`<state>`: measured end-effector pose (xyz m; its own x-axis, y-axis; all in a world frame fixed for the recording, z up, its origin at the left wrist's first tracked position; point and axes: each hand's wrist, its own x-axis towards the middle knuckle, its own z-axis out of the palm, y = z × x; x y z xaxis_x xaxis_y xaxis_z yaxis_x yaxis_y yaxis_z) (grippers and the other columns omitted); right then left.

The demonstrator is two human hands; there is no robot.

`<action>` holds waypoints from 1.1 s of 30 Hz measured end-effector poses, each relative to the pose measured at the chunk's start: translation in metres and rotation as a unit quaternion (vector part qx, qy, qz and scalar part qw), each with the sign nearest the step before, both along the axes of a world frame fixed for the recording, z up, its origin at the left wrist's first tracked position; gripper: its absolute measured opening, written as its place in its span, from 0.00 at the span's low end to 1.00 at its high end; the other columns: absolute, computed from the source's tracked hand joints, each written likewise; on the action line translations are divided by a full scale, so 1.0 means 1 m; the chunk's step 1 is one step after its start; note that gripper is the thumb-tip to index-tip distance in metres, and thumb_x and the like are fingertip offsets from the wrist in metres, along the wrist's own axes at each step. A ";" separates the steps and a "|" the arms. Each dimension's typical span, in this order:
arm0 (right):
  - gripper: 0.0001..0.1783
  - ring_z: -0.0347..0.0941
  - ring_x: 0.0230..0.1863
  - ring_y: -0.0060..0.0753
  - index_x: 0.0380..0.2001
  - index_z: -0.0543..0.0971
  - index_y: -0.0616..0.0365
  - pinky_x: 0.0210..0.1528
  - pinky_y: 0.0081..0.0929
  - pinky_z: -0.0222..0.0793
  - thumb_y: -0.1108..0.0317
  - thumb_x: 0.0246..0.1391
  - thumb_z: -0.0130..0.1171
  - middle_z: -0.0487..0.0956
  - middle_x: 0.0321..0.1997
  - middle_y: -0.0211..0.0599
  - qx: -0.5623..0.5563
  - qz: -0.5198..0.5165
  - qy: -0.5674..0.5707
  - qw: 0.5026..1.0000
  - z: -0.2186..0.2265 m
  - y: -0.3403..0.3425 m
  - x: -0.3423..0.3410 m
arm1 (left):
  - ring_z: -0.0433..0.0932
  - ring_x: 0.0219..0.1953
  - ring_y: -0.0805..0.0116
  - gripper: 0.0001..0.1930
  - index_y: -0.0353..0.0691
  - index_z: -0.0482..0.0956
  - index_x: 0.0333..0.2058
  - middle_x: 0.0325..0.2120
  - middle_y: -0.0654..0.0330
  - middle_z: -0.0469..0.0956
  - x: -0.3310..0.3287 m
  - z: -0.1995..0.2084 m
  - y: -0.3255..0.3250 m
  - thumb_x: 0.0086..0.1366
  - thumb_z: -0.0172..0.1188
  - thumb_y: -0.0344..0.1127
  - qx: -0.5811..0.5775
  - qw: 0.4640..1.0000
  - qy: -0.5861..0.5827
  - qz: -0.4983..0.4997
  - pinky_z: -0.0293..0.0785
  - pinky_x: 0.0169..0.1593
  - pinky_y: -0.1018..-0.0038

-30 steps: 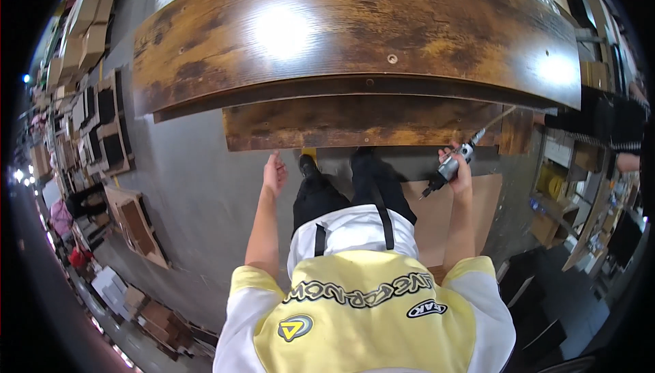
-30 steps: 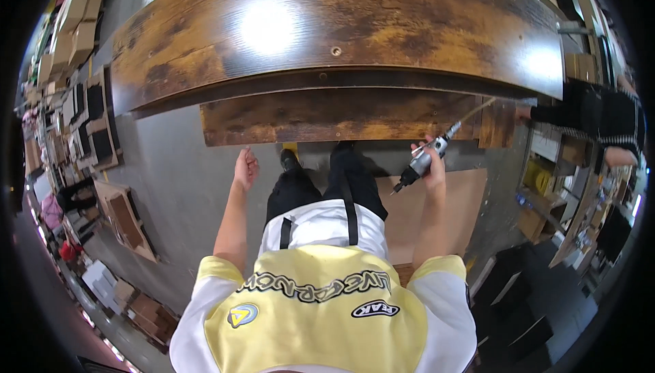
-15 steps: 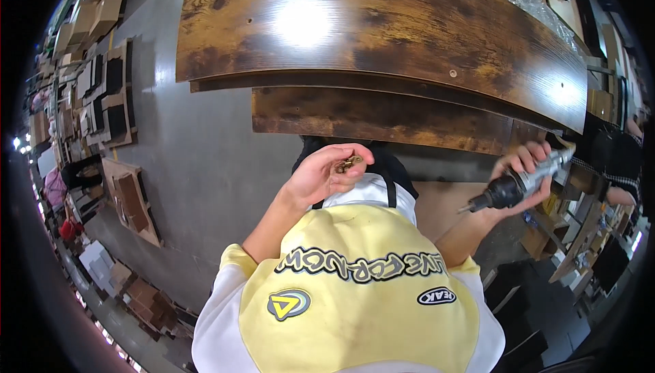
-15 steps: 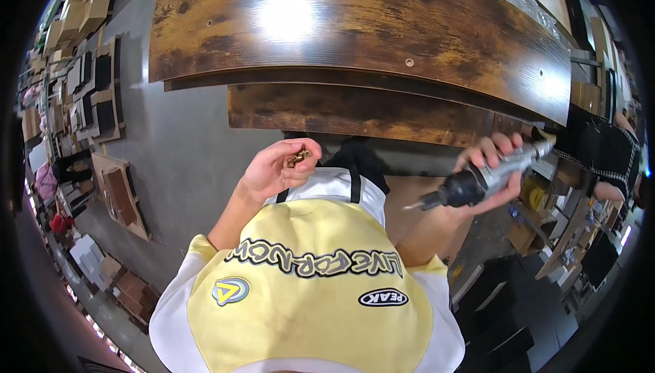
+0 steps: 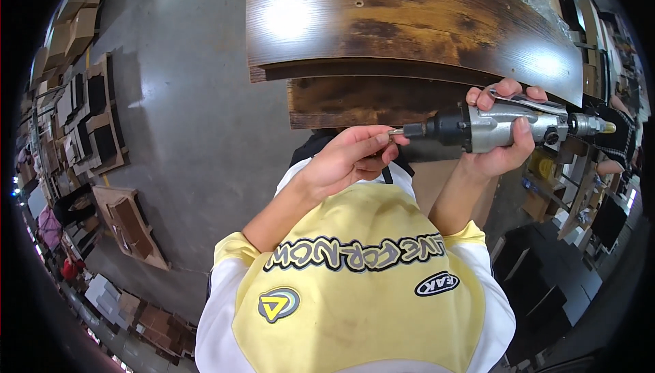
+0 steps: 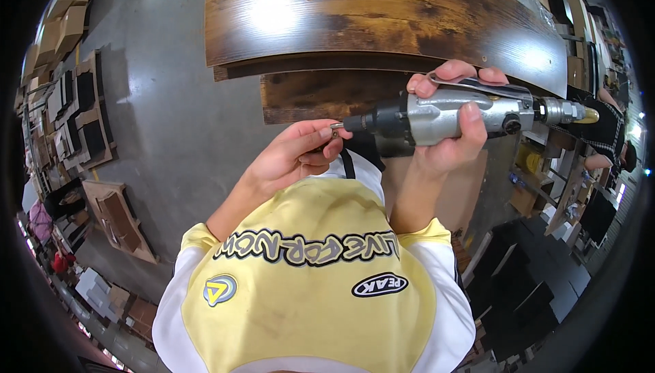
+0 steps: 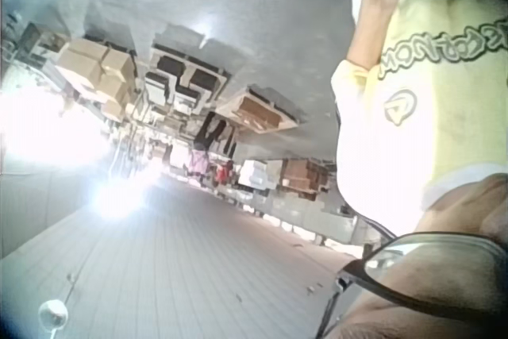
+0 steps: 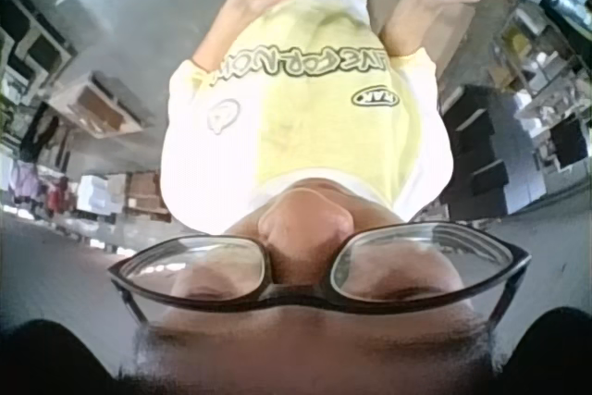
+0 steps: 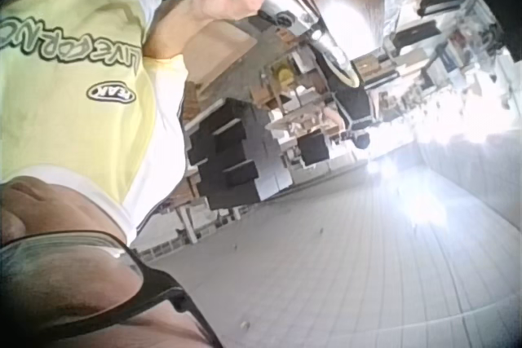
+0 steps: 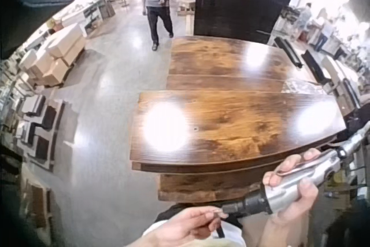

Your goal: Using a pneumatic screwdriver to fasten wooden panels together during furniture manufacturing.

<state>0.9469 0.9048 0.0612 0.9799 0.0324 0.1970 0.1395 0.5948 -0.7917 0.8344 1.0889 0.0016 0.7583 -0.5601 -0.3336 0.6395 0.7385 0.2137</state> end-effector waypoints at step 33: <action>0.25 0.73 0.29 0.40 0.51 0.64 0.49 0.38 0.42 0.71 0.64 0.49 0.55 0.76 0.40 0.52 -0.006 -0.015 -0.044 0.999 0.015 0.020 -0.016 | 0.59 0.25 0.82 0.14 0.36 0.74 0.44 0.24 0.71 0.64 -0.009 0.015 0.020 0.74 0.45 0.41 0.319 0.920 -0.229 -0.008 0.57 0.28 0.82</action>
